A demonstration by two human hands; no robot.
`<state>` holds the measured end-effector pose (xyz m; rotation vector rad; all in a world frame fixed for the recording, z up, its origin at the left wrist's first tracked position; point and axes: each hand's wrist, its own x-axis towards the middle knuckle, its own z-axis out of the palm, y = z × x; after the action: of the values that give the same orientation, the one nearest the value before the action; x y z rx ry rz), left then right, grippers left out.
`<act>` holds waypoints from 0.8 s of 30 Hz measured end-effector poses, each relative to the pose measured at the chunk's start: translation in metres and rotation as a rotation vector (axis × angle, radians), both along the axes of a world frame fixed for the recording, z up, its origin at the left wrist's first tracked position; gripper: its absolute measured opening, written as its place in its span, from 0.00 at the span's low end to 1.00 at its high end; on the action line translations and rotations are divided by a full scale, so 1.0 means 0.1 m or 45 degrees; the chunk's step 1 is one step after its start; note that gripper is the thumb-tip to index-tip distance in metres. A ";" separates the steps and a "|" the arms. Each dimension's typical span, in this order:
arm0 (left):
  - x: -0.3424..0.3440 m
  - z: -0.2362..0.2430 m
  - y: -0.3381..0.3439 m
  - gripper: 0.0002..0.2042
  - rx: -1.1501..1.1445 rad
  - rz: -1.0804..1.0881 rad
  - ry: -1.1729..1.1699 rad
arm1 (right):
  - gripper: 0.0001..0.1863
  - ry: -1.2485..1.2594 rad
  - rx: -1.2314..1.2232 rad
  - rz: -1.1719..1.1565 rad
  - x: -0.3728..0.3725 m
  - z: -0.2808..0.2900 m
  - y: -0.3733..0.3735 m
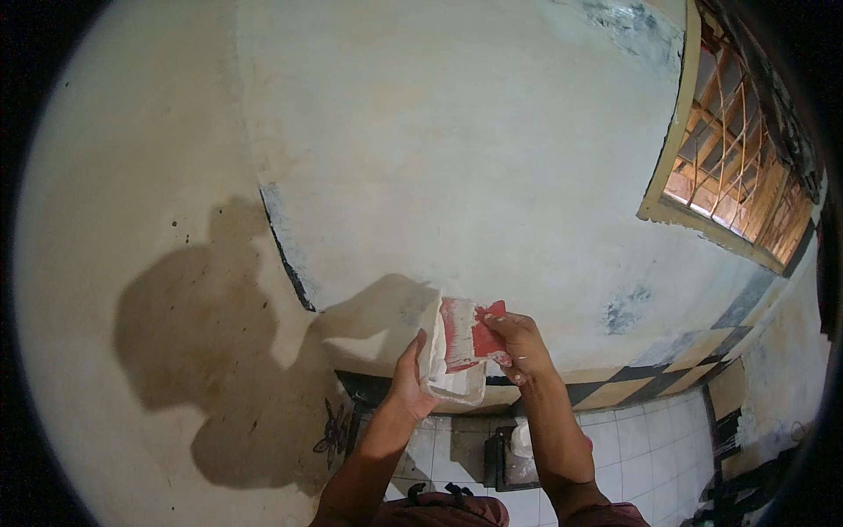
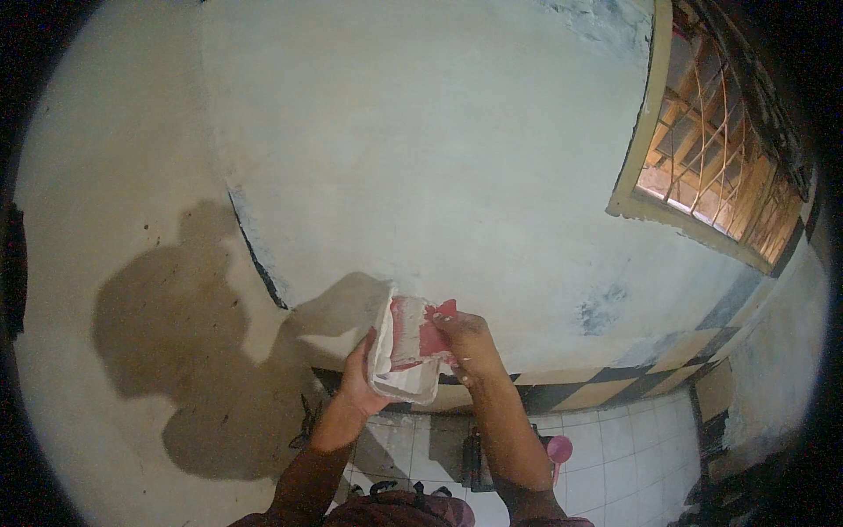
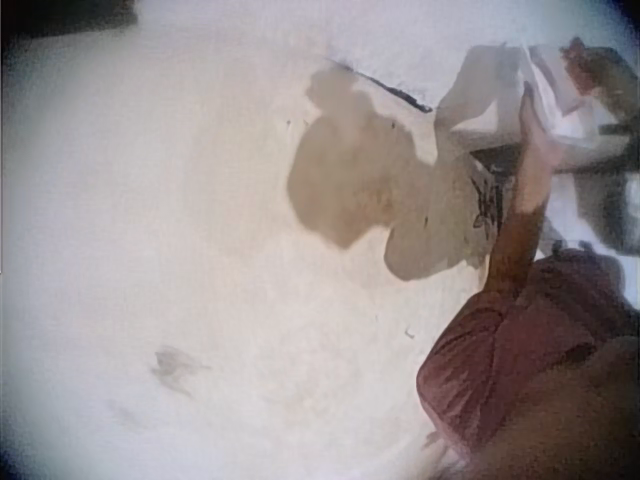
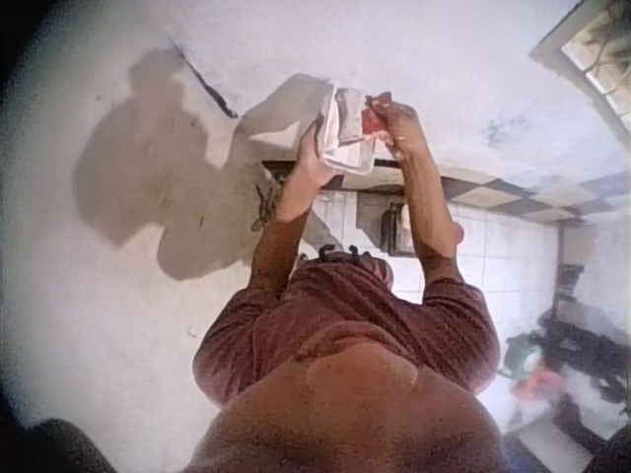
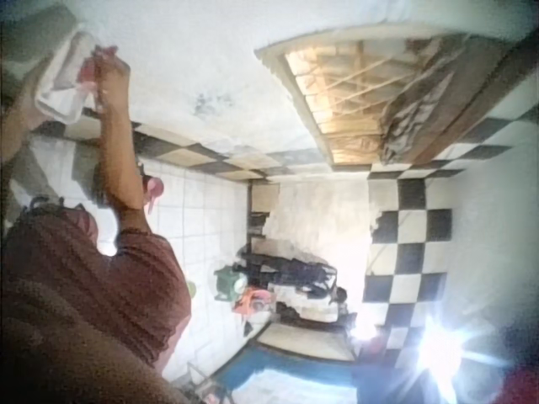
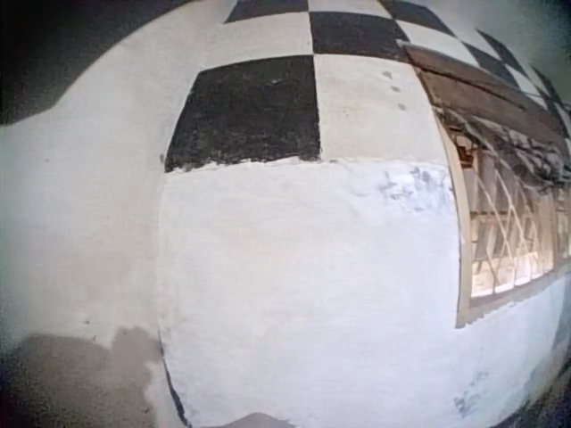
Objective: The person applies wall putty to a wall using a putty knife, repeatedly scooping material from a plastic container and spreading it over the surface.
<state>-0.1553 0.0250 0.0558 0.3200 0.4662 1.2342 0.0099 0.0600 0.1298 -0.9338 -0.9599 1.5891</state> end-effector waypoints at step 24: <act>-0.07 0.04 -0.12 0.31 -0.049 -0.006 -0.072 | 0.19 -0.481 0.641 -0.131 0.12 -0.30 -0.03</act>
<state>-0.1622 0.0134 0.0598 0.2525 0.4399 1.2254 0.0217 0.0569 0.0993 -0.9158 -1.4660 1.0233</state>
